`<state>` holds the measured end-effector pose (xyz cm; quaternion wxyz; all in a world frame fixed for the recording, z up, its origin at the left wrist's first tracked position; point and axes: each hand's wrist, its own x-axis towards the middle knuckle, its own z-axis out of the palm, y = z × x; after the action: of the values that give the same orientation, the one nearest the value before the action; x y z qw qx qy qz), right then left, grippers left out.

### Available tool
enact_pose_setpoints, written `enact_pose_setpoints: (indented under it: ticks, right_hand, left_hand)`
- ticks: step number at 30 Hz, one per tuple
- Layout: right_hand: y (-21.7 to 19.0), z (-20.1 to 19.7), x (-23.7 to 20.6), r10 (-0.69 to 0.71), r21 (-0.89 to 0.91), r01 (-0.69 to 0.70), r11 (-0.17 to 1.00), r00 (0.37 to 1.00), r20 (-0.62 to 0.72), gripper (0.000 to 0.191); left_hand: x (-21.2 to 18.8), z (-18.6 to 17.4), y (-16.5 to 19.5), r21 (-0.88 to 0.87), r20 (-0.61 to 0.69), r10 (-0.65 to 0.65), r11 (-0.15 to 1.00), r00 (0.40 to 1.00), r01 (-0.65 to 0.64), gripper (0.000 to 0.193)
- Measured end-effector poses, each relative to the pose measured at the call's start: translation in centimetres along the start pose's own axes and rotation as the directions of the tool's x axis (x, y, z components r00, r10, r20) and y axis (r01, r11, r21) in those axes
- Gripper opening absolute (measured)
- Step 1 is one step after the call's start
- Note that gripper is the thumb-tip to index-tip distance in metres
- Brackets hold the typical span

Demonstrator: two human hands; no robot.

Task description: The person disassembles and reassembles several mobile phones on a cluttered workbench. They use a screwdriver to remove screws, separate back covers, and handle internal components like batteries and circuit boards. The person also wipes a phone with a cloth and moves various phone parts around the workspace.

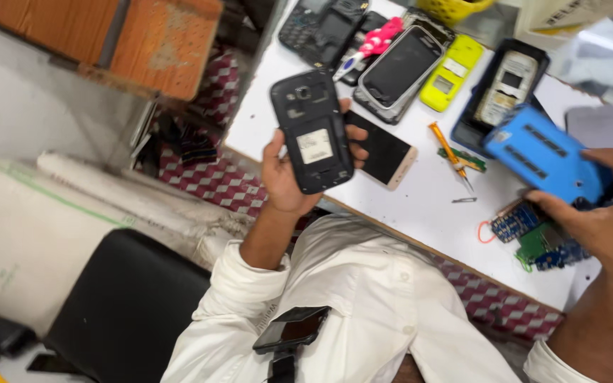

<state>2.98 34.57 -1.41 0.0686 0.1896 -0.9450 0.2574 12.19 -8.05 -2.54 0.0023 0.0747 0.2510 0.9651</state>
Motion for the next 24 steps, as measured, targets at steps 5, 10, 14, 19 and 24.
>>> enact_pose_setpoints:
  ticks: [5, 10, 14, 19, 24]
  right_hand:
    - [2.5, 1.4, 0.2, 0.053, 0.089, -0.05, 0.995, 0.998, -0.033, 0.065]
    - [-2.0, -0.7, 0.7, -0.117, -0.246, 0.116, 0.962, 0.993, 0.012, 0.071]
    - [-8.0, -2.0, 1.5, -0.182, -0.277, 0.259, 0.926, 0.944, 0.274, 0.074]
    - [-16.0, 2.2, 1.3, -0.417, 0.045, 0.43, 0.902, 0.838, 0.352, 0.063]
    - [-20.4, 7.9, 3.1, -0.401, -0.081, 0.436, 0.896, 0.874, 0.275, 0.055]
  left_hand:
    - [-1.7, 0.6, -1.6, -0.016, 0.026, 0.071, 0.997, 0.997, -0.071, 0.091]
    - [-3.3, 1.0, -3.1, -0.022, -0.002, 0.093, 0.995, 0.996, -0.093, 0.088]
    - [-3.4, 0.6, -3.3, -0.027, 0.015, 0.086, 0.996, 0.996, -0.086, 0.088]
    - [-2.0, -0.4, -1.7, -0.003, 0.022, 0.07, 0.998, 0.997, -0.07, 0.095]
    - [-0.6, -1.9, 1.2, 0.137, -0.047, 0.118, 0.984, 0.992, -0.111, 0.1]
